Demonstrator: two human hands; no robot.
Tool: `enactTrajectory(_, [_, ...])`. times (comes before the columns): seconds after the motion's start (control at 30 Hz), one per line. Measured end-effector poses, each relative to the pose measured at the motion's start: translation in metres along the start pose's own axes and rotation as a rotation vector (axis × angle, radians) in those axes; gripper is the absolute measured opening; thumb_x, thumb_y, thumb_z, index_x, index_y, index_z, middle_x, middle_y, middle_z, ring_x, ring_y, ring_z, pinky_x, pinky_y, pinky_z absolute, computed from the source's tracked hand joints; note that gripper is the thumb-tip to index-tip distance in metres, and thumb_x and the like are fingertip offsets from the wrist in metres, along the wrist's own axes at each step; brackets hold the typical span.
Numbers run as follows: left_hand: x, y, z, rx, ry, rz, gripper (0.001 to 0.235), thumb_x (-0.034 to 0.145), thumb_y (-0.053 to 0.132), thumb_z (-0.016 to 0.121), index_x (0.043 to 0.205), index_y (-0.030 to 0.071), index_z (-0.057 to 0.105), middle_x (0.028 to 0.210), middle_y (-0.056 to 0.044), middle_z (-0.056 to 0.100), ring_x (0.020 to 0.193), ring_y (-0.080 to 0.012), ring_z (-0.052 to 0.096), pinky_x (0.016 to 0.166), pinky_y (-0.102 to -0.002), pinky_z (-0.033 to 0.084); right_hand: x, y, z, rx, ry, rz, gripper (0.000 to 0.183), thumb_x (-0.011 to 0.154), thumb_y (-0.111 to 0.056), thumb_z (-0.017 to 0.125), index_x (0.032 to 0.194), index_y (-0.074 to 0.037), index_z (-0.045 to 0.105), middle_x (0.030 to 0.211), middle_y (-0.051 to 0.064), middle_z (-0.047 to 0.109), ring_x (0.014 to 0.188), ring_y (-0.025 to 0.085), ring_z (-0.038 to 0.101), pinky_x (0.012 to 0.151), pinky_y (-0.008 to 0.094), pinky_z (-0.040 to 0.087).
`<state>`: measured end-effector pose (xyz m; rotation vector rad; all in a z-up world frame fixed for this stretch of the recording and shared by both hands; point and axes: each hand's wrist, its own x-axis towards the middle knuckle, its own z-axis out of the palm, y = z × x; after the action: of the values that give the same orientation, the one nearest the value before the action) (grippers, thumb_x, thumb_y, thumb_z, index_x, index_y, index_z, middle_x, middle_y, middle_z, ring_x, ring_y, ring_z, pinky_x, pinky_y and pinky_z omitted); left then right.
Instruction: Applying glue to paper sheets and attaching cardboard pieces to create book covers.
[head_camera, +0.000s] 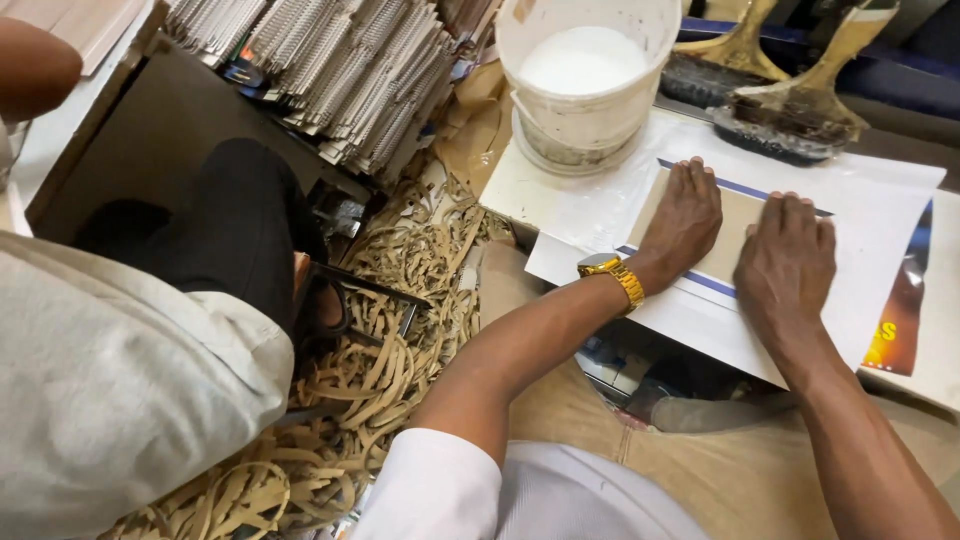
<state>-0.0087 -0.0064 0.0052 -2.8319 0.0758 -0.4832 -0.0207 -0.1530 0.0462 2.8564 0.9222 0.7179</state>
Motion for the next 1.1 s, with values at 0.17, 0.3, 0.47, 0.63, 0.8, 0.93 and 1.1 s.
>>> enactTrajectory(0.17, [0.001, -0.011, -0.021, 0.211, -0.150, -0.012, 0.058, 0.103, 0.034, 0.029, 0.142, -0.005, 0.049, 0.143, -0.028, 0.056, 0.136, -0.0442, 0.053, 0.121, -0.053, 0.031, -0.014, 0.013, 0.026, -0.275, -0.109, 0.069, 0.061, 0.114, -0.045, 0.046, 0.151, 0.002, 0.059, 0.139, 0.014, 0.067, 0.133, 0.027, 0.058, 0.123, 0.042, 0.030])
enactTrajectory(0.3, [0.000, -0.024, -0.032, 0.372, -0.279, 0.001, 0.089, 0.099, 0.064, 0.010, 0.145, -0.003, 0.047, 0.142, -0.024, 0.059, 0.139, -0.0466, 0.050, 0.124, -0.054, 0.020, -0.020, 0.016, 0.036, -0.340, -0.209, 0.125, 0.069, 0.118, -0.051, 0.038, 0.158, 0.002, 0.055, 0.146, 0.018, 0.065, 0.139, 0.031, 0.053, 0.130, 0.047, 0.018])
enactTrajectory(0.47, [0.000, -0.024, -0.030, 0.371, -0.318, 0.018, 0.089, 0.100, 0.063, 0.008, 0.145, -0.003, 0.047, 0.142, -0.024, 0.058, 0.141, -0.0499, 0.044, 0.123, -0.058, 0.018, -0.023, 0.021, 0.045, -0.348, -0.301, 0.166, 0.076, 0.118, -0.057, 0.031, 0.161, 0.004, 0.046, 0.155, 0.022, 0.055, 0.148, 0.038, 0.043, 0.133, 0.050, 0.009])
enactTrajectory(0.63, [-0.003, -0.022, -0.041, 0.394, -0.284, 0.043, 0.089, 0.102, 0.063, 0.007, 0.145, -0.003, 0.049, 0.138, -0.024, 0.062, 0.138, -0.0527, 0.047, 0.123, -0.060, 0.014, -0.017, 0.014, 0.022, -0.396, -0.341, 0.175, 0.076, 0.117, -0.057, 0.026, 0.159, 0.004, 0.044, 0.155, 0.022, 0.052, 0.149, 0.038, 0.040, 0.132, 0.050, 0.008])
enactTrajectory(0.8, [-0.006, -0.025, -0.066, 0.182, -0.258, 0.065, 0.059, 0.109, 0.041, 0.028, 0.136, 0.001, 0.062, 0.137, -0.019, 0.065, 0.137, -0.0436, 0.052, 0.124, -0.063, 0.008, -0.003, 0.001, -0.014, -0.118, -0.405, 0.219, 0.064, 0.119, -0.042, 0.028, 0.149, 0.008, 0.054, 0.148, 0.028, 0.058, 0.149, 0.039, 0.042, 0.127, 0.050, 0.011])
enactTrajectory(0.93, [-0.003, -0.016, -0.041, 0.112, -0.216, 0.199, 0.047, 0.108, 0.026, 0.036, 0.140, -0.002, 0.055, 0.140, -0.025, 0.060, 0.136, -0.0424, 0.053, 0.123, -0.063, 0.017, 0.004, -0.007, -0.023, 0.034, -0.344, 0.179, 0.050, 0.116, -0.027, 0.036, 0.144, 0.009, 0.057, 0.145, 0.030, 0.059, 0.145, 0.041, 0.045, 0.124, 0.050, 0.022])
enactTrajectory(1.1, [-0.004, -0.023, -0.039, -0.212, -0.213, 0.213, 0.046, 0.104, 0.012, 0.042, 0.149, 0.002, 0.045, 0.152, -0.023, 0.050, 0.139, -0.0405, 0.052, 0.124, -0.053, 0.028, 0.012, -0.017, -0.015, 0.231, -0.204, -0.004, 0.041, 0.105, -0.001, 0.043, 0.141, 0.003, 0.061, 0.143, 0.022, 0.061, 0.140, 0.036, 0.053, 0.119, 0.046, 0.038])
